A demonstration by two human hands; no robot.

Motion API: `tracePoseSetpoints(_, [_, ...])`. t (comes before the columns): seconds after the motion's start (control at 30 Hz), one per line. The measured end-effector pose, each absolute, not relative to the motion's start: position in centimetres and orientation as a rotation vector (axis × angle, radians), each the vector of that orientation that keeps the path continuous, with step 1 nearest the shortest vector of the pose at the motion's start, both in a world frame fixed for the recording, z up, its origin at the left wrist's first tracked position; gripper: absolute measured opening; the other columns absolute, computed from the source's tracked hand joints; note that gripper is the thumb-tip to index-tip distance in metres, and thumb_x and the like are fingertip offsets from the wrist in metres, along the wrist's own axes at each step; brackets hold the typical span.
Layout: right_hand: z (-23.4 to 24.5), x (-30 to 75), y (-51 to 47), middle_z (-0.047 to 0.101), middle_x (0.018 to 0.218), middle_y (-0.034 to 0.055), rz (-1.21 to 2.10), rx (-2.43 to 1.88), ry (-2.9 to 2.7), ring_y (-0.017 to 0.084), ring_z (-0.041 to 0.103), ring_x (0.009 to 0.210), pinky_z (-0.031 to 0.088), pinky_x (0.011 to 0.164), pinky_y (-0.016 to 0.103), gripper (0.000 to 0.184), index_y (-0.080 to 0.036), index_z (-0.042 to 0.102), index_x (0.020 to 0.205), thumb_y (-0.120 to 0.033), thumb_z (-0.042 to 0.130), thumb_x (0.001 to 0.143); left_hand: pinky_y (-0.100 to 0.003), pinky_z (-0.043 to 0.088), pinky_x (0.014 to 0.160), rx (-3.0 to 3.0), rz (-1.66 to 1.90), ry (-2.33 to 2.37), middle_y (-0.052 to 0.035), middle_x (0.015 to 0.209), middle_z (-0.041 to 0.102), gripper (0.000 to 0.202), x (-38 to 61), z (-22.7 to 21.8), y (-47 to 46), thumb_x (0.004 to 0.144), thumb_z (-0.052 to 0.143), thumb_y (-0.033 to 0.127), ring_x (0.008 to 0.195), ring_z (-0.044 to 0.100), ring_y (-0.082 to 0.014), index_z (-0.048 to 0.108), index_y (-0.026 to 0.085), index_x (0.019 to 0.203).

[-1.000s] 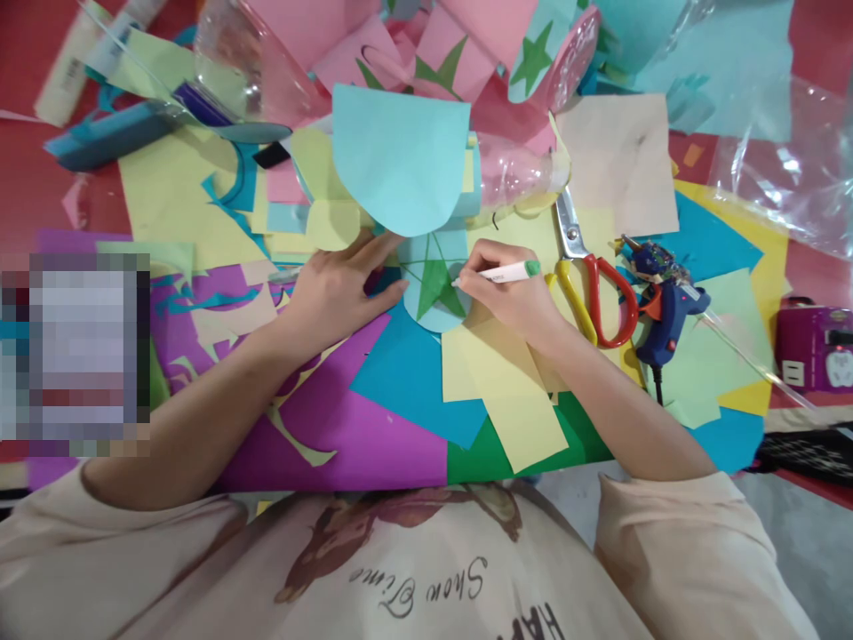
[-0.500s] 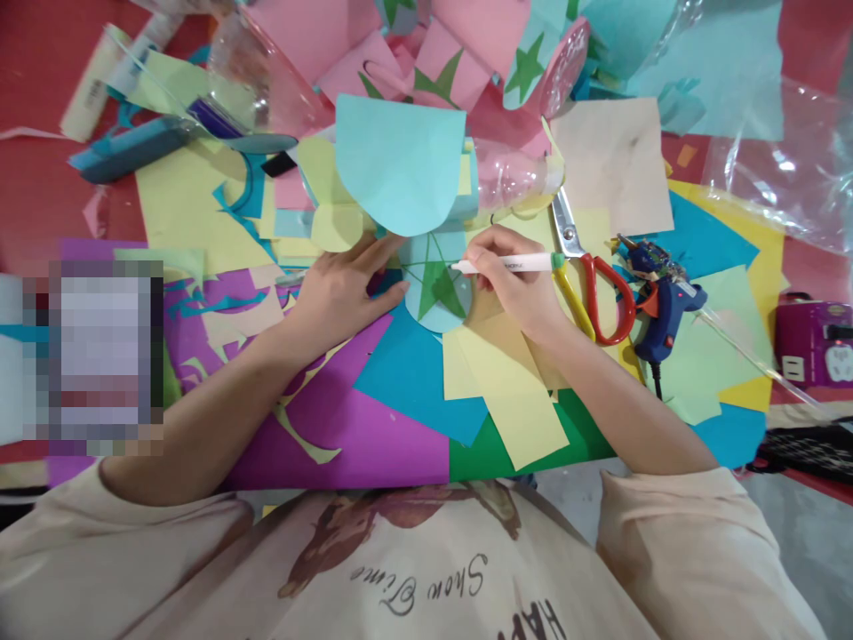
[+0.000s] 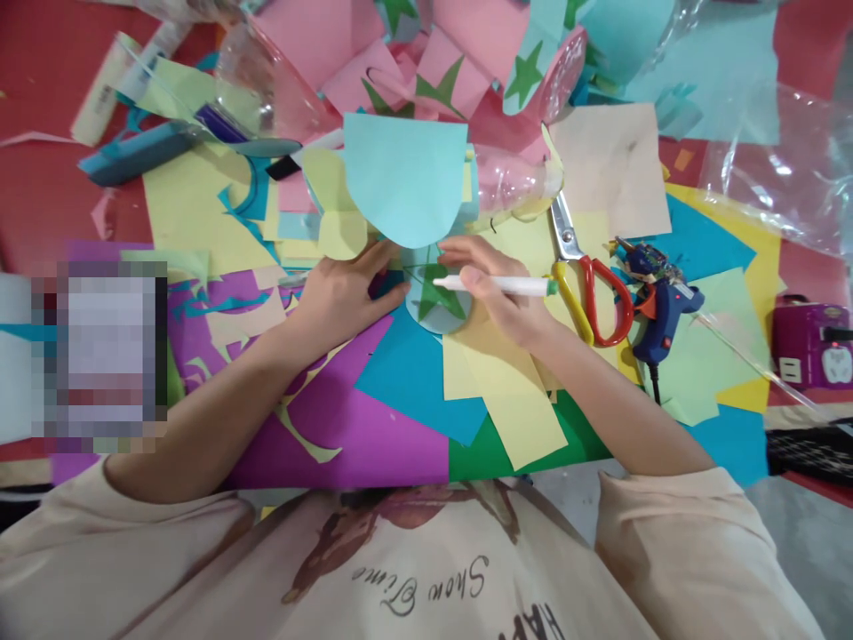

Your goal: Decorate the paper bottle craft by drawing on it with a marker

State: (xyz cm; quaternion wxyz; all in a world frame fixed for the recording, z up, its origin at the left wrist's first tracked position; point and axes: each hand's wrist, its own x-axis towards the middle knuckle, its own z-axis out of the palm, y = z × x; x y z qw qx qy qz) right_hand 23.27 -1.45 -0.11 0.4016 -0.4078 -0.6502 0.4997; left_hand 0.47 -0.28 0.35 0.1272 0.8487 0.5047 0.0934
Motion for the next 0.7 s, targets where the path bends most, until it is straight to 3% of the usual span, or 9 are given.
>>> tracePoseSetpoints(0.07, [-0.1,23.4,-1.7,0.069,0.118,0.0085,1.268,-1.025,-1.751,0.025,0.064,0.112,0.051,0.096,0.042,0.048,-0.023,0.062,0.120,-0.058,0.048,0.091,-0.035,0.048,0.088,2.484,0.322,1.449,-0.0110,0.107,0.069,0.046,0.4,0.1,-0.3,0.091,0.047,0.031,0.100,0.066,-0.0269,0.052,0.018,0.135])
tracePoseSetpoints(0.27, [0.9,23.5,-2.0,0.071,0.110,0.0097,1.123,-1.030,-1.953,0.024,0.068,0.103,0.054,0.087,0.039,0.045,-0.021,0.063,0.118,-0.054,0.045,0.094,-0.035,0.050,0.084,2.544,0.367,1.433,-0.0099,0.108,0.068,0.045,0.1,-0.1,-0.7,0.090,0.050,0.032,0.101,0.065,-0.0277,0.052,0.020,0.133])
tracePoseSetpoints(0.47, [1.7,23.4,-2.3,0.073,0.104,0.0080,1.029,-1.036,-2.067,0.021,0.069,0.093,0.051,0.077,0.034,0.046,-0.021,0.064,0.116,-0.054,0.039,0.096,-0.031,0.049,0.070,2.520,0.356,1.418,-0.0063,0.085,0.068,0.031,0.1,0.4,-0.8,0.090,0.048,0.030,0.079,0.064,-0.0228,0.060,0.022,0.118])
tracePoseSetpoints(0.7, [2.2,23.4,-2.4,0.073,0.098,0.0080,1.021,-1.029,-2.168,0.020,0.069,0.084,0.050,0.070,0.032,0.051,-0.019,0.063,0.117,-0.056,0.035,0.096,-0.034,0.051,0.077,2.482,0.330,1.413,-0.0073,0.090,0.069,0.030,0.0,0.1,-0.8,0.090,0.054,0.036,0.089,0.065,-0.0247,0.061,0.022,0.115])
